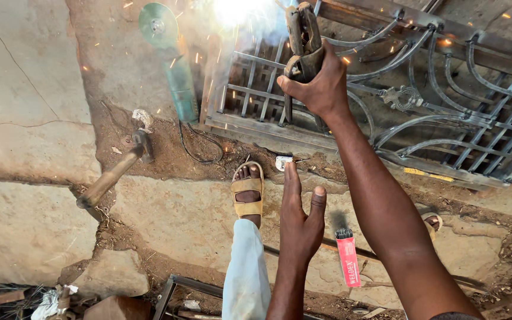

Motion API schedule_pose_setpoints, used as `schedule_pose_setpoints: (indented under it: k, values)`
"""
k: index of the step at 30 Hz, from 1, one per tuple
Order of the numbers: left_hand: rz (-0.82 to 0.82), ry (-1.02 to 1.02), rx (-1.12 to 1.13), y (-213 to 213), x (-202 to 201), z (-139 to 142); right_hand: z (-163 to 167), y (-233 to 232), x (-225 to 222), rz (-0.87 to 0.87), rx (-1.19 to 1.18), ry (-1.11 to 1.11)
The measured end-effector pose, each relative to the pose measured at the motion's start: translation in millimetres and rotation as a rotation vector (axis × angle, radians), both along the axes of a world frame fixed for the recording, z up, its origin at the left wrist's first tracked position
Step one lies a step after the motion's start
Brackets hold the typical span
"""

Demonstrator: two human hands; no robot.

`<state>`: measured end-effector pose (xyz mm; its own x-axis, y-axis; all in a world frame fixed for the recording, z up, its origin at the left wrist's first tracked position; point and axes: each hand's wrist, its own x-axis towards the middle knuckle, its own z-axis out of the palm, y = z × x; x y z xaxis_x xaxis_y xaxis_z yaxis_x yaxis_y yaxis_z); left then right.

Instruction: The person arc welds joints on a decorative metal window grille lying on the ground, holding the electrode holder in one hand and the welding rod in the other, striking arcs that produce sparks and smoke. They reposition along the grille, replace the welding rod, and tap the welds with a chipping hammer between passes.

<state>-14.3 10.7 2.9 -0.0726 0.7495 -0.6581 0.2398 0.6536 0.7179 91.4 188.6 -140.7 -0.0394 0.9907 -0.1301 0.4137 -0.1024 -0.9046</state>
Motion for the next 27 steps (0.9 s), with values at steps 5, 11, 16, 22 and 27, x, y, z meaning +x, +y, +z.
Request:
schedule_pose_setpoints:
  k: [5, 11, 16, 22, 27]
  values:
    - [-0.013, 0.019, -0.061, 1.6, -0.3, 1.7, -5.6, 2.9, 0.8, 0.015, 0.033, -0.038]
    - [-0.003, 0.011, -0.029, 3.2, -0.3, 3.8, -2.6, 2.4, 3.2, -0.017, -0.004, -0.075]
    - [-0.003, 0.011, -0.024, 4.3, -1.4, 4.4, -5.7, 3.9, 3.3, -0.029, 0.059, -0.115]
    - [0.033, -0.060, 0.003, 4.7, -2.7, 6.7, -4.8, 3.1, 1.9, -0.039, 0.015, -0.062]
    - [0.013, -0.047, -0.035, 6.2, -2.3, 8.3, 0.6, -0.9, -0.1, -0.059, -0.055, 0.035]
